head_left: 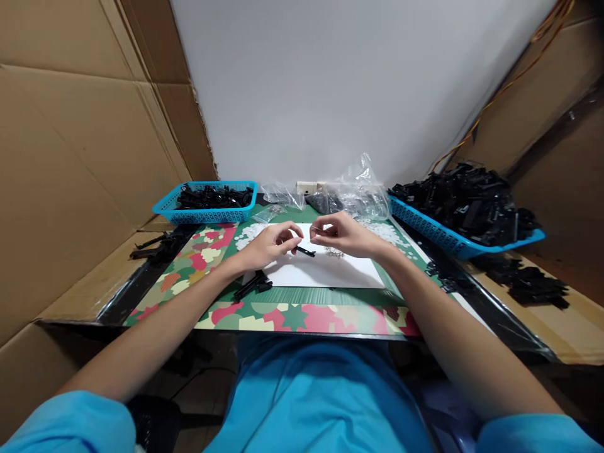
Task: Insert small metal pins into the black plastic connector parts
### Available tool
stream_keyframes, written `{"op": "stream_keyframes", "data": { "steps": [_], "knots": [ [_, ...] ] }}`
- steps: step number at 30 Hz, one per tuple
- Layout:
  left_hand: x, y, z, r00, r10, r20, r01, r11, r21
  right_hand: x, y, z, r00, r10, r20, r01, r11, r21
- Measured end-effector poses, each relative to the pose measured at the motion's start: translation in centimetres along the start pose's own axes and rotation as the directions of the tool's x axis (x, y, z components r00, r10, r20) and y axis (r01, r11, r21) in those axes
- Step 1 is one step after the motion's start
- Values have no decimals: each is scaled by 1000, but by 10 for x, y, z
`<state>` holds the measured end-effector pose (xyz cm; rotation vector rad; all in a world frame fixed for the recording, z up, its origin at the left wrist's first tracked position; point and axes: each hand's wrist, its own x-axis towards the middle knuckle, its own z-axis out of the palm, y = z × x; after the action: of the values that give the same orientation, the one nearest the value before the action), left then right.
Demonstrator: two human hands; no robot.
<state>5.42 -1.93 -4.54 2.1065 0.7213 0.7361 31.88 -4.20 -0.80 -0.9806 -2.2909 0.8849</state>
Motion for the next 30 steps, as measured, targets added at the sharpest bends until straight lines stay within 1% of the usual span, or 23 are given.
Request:
{"op": "stream_keyframes", "data": {
  "steps": [4, 8, 11, 13, 15, 18, 20, 22, 25, 30],
  "knots": [
    [0, 7, 4, 998, 54, 23, -56, 995, 77, 4, 1, 9, 999, 22, -37, -22, 1000, 17],
    [-1, 8, 2, 998, 64, 8, -65, 993, 99, 9, 5, 16, 996, 9, -84, -3, 998, 69],
    [-1, 10, 1, 998, 60, -6, -60, 998, 3, 12, 4, 21, 991, -11, -133, 21, 997, 79],
    [0, 11, 1, 999, 41, -22, -43, 995, -95, 13, 2, 22, 979, -43, -199, 55, 997, 54],
    [0, 10, 1, 999, 16, -45, -23, 985, -172, 13, 1, 24, 956, -77, -284, 75, 997, -20],
    [1, 7, 1, 998, -6, -55, -8, 969, -246, 11, -1, 26, 918, -108, -381, 48, 985, -163],
    [2, 6, 1, 999, -8, -49, -5, 963, -269, 9, -3, 27, 910, -116, -399, 27, 975, -221],
    [2, 5, 2, 999, -10, -39, -1, 962, -273, 7, -4, 28, 911, -122, -393, 28, 971, -238],
    [2, 6, 2, 1000, -17, -25, 10, 961, -277, 6, -4, 29, 911, -135, -389, 51, 974, -219],
    [1, 9, 2, 999, -22, -39, 10, 958, -288, 7, -1, 30, 900, -165, -405, 95, 978, -186]
  ]
}}
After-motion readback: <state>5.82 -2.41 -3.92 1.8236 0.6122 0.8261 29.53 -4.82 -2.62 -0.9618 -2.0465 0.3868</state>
